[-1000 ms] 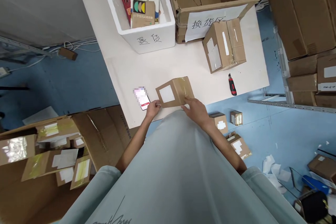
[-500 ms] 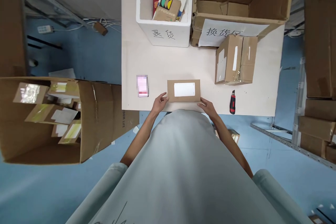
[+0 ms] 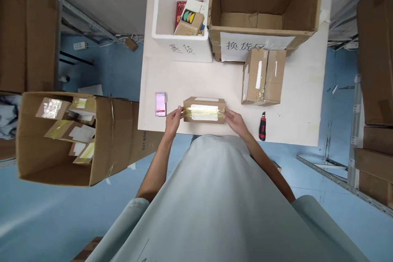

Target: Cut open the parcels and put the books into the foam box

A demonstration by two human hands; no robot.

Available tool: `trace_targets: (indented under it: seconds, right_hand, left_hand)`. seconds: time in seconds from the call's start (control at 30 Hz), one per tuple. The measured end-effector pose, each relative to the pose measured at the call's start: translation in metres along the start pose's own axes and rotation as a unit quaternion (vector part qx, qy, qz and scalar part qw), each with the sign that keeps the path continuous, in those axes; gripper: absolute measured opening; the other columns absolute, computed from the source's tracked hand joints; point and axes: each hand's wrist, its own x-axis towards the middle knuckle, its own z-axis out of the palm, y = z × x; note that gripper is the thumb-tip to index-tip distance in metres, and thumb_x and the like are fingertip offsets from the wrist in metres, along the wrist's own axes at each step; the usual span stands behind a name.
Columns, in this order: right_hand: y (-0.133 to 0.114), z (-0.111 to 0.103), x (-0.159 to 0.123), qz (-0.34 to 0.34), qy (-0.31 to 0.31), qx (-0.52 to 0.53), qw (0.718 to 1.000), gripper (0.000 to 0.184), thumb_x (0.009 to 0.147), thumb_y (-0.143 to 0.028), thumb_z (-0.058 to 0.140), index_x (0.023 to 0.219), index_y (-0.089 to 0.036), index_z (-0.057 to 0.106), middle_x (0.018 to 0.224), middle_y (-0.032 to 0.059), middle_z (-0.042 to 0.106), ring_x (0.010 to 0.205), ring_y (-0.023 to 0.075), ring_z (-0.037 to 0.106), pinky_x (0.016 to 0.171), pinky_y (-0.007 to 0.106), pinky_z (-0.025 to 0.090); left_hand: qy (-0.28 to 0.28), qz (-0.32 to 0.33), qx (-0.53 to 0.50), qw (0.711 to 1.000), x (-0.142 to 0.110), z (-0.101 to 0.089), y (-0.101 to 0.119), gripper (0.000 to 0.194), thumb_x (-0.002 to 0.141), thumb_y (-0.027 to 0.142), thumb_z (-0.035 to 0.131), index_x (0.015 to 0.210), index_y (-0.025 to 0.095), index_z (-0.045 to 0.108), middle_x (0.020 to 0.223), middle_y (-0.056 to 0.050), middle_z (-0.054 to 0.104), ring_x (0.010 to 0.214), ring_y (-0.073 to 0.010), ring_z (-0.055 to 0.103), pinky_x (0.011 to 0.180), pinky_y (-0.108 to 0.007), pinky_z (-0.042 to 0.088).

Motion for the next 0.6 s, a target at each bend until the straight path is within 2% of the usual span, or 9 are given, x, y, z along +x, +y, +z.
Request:
trace_targets:
  seconds: [0.13,0.2,0.23,0.27,0.33,0.4,0.43,0.5,0.6]
  right_hand:
    - [-0.004,0.004,-0.004,0.031,-0.013,-0.005,0.999,0.062,0.090,-0.065,0.084,0.136,-0.023,0.084,0.133,0.0100,0.086,0.129,0.0357,0.081,0.119,0.055,0.062]
    - [-0.016,-0.011,-0.008,-0.004,0.026,-0.027,0.999,0.059,0.094,-0.063,0.081,0.136,-0.023,0.083,0.134,0.0111,0.086,0.125,0.0353,0.082,0.118,0.055,0.062]
    - [-0.023,-0.024,-0.009,-0.039,0.069,-0.047,0.996,0.056,0.097,-0.063,0.077,0.137,-0.024,0.083,0.137,0.0115,0.084,0.127,0.0345,0.081,0.120,0.054,0.061]
    - [-0.030,-0.040,-0.010,-0.078,0.128,-0.073,0.986,0.054,0.101,-0.063,0.073,0.138,-0.024,0.082,0.141,0.0118,0.082,0.131,0.0334,0.079,0.123,0.053,0.058]
    - [-0.041,-0.081,-0.010,-0.138,0.265,-0.133,0.945,0.052,0.107,-0.063,0.065,0.139,-0.025,0.081,0.152,0.0124,0.077,0.146,0.0319,0.069,0.132,0.051,0.049]
    - [-0.043,-0.123,-0.004,-0.137,0.371,-0.184,0.900,0.059,0.108,-0.062,0.061,0.148,-0.021,0.075,0.160,0.0162,0.069,0.155,0.0332,0.060,0.136,0.054,0.044]
    - [-0.042,-0.141,-0.001,-0.108,0.396,-0.203,0.889,0.067,0.105,-0.064,0.063,0.153,-0.018,0.071,0.163,0.0200,0.066,0.156,0.0358,0.059,0.134,0.056,0.045]
    - [-0.034,-0.167,0.007,-0.030,0.385,-0.220,0.896,0.080,0.102,-0.067,0.063,0.161,-0.012,0.064,0.163,0.0257,0.065,0.149,0.0396,0.064,0.128,0.058,0.050]
    - [-0.019,-0.175,0.011,-0.001,0.326,-0.229,0.917,0.078,0.108,-0.068,0.048,0.165,-0.016,0.062,0.157,0.0214,0.073,0.141,0.0371,0.071,0.122,0.054,0.056]
  left_hand:
    - [0.000,-0.028,0.131,0.991,0.004,0.007,0.003,0.057,0.105,0.062,0.067,0.127,0.011,0.078,0.146,-0.022,0.077,0.147,-0.0408,0.068,0.129,-0.054,0.051]
    - [0.040,0.020,0.222,0.974,0.008,0.024,0.011,0.058,0.103,0.053,0.072,0.142,0.011,0.072,0.163,-0.025,0.065,0.163,-0.0437,0.051,0.139,-0.059,0.038]
    - [0.053,0.059,0.252,0.964,0.010,0.037,0.017,0.060,0.102,0.049,0.074,0.149,0.012,0.069,0.171,-0.024,0.058,0.170,-0.0431,0.041,0.142,-0.059,0.031]
    - [0.052,0.100,0.270,0.956,0.012,0.054,0.024,0.061,0.103,0.046,0.073,0.154,0.014,0.065,0.176,-0.023,0.052,0.174,-0.0414,0.033,0.144,-0.058,0.026]
    - [-0.019,0.165,0.265,0.950,0.015,0.096,0.042,0.057,0.106,0.042,0.069,0.158,0.019,0.064,0.175,-0.019,0.054,0.175,-0.0369,0.034,0.145,-0.054,0.027]
    - [-0.110,0.200,0.251,0.941,0.016,0.144,0.062,0.056,0.108,0.041,0.066,0.159,0.018,0.063,0.170,-0.019,0.061,0.168,-0.0354,0.047,0.142,-0.051,0.033]
    - [-0.147,0.206,0.250,0.935,0.016,0.169,0.073,0.057,0.109,0.040,0.065,0.160,0.016,0.062,0.169,-0.020,0.061,0.165,-0.0348,0.051,0.141,-0.050,0.036]
    - [-0.199,0.198,0.270,0.921,0.013,0.212,0.090,0.057,0.108,0.037,0.065,0.159,0.012,0.063,0.167,-0.021,0.063,0.161,-0.0346,0.056,0.137,-0.047,0.041]
    - [-0.226,0.168,0.301,0.911,0.006,0.253,0.105,0.045,0.108,0.036,0.065,0.146,0.014,0.072,0.154,-0.021,0.073,0.143,-0.0348,0.070,0.122,-0.044,0.054]
